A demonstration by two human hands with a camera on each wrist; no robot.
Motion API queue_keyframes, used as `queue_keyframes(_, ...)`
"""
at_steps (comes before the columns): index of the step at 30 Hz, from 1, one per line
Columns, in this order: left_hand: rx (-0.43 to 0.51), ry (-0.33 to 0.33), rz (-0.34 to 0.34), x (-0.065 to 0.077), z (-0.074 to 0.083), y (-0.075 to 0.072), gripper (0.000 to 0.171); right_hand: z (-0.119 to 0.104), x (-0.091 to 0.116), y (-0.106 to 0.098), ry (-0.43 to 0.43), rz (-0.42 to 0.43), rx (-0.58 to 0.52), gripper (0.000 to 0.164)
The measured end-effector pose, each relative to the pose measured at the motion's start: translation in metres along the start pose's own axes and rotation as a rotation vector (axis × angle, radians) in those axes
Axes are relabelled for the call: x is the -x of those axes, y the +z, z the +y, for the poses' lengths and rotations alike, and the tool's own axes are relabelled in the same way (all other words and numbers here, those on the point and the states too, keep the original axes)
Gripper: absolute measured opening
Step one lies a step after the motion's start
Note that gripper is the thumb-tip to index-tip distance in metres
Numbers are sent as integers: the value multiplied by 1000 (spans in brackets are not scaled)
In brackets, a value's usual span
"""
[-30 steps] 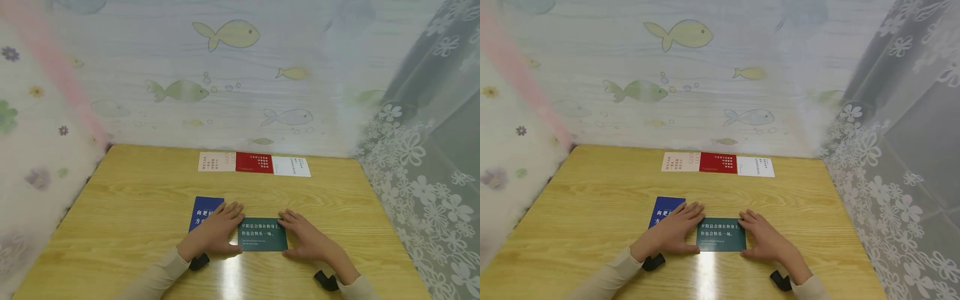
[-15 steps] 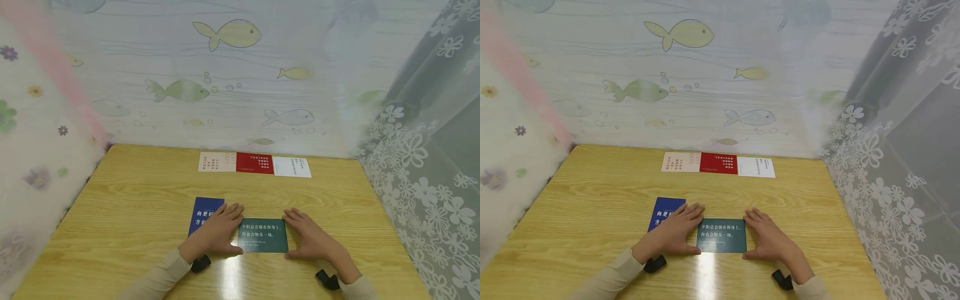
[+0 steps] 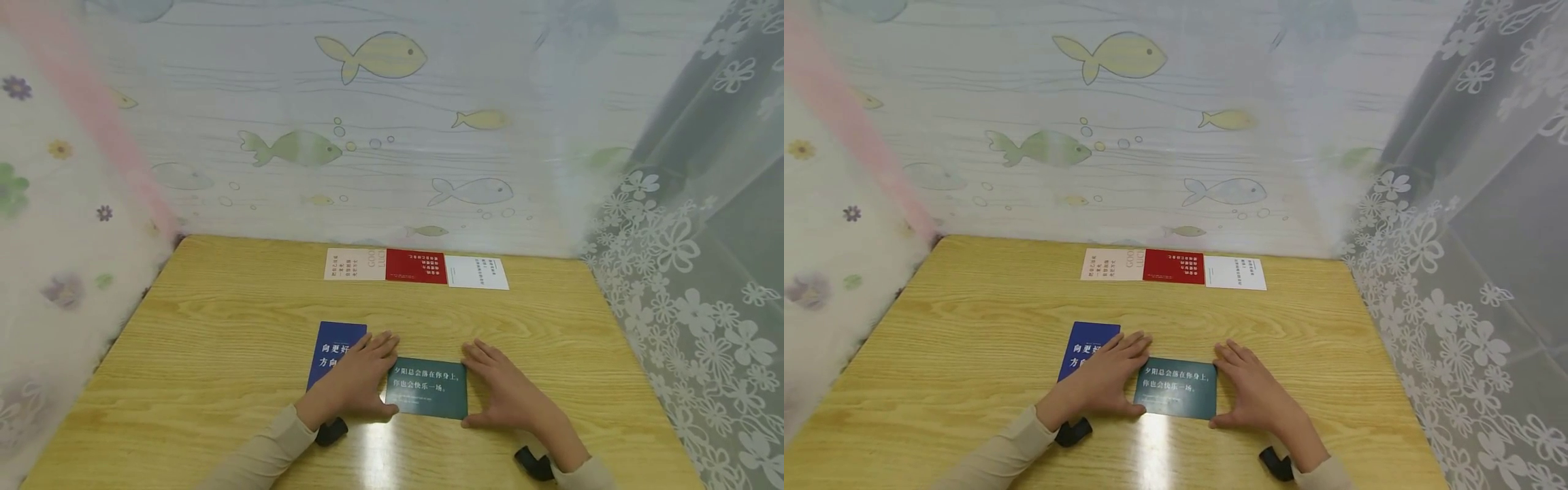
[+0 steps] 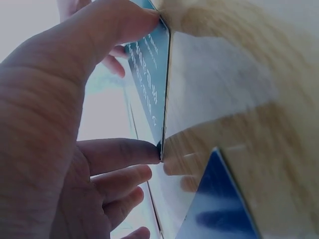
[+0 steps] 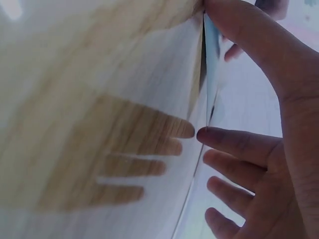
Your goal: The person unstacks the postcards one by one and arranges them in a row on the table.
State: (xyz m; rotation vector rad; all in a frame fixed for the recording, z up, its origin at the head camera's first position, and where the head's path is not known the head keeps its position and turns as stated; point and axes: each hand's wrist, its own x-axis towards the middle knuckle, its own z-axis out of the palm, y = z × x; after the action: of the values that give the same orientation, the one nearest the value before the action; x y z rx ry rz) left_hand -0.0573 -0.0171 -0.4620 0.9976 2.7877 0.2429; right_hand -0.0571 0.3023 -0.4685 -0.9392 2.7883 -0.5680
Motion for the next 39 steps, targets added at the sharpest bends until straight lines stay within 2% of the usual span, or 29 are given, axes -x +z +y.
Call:
queue_keyframes(5, 7, 3, -4, 1, 1, 0, 98, -4, 0, 0, -8, 24, 21, 99)
queue_keyframes(13, -26, 20, 12, -2, 2, 6, 100, -5, 0, 5, 2, 5, 47, 106)
queue_keyframes(19, -55, 32, 14, -3, 3, 6, 99, -4, -2, 6, 6, 9, 37, 98)
queue_keyframes(29, -255, 47, 47, -2, 8, 6, 100, -8, -5, 4, -4, 10, 58, 95)
queue_keyframes(39, -272, 42, 73, 1, 7, 8, 99, -11, -3, 5, 23, 3, 49, 93)
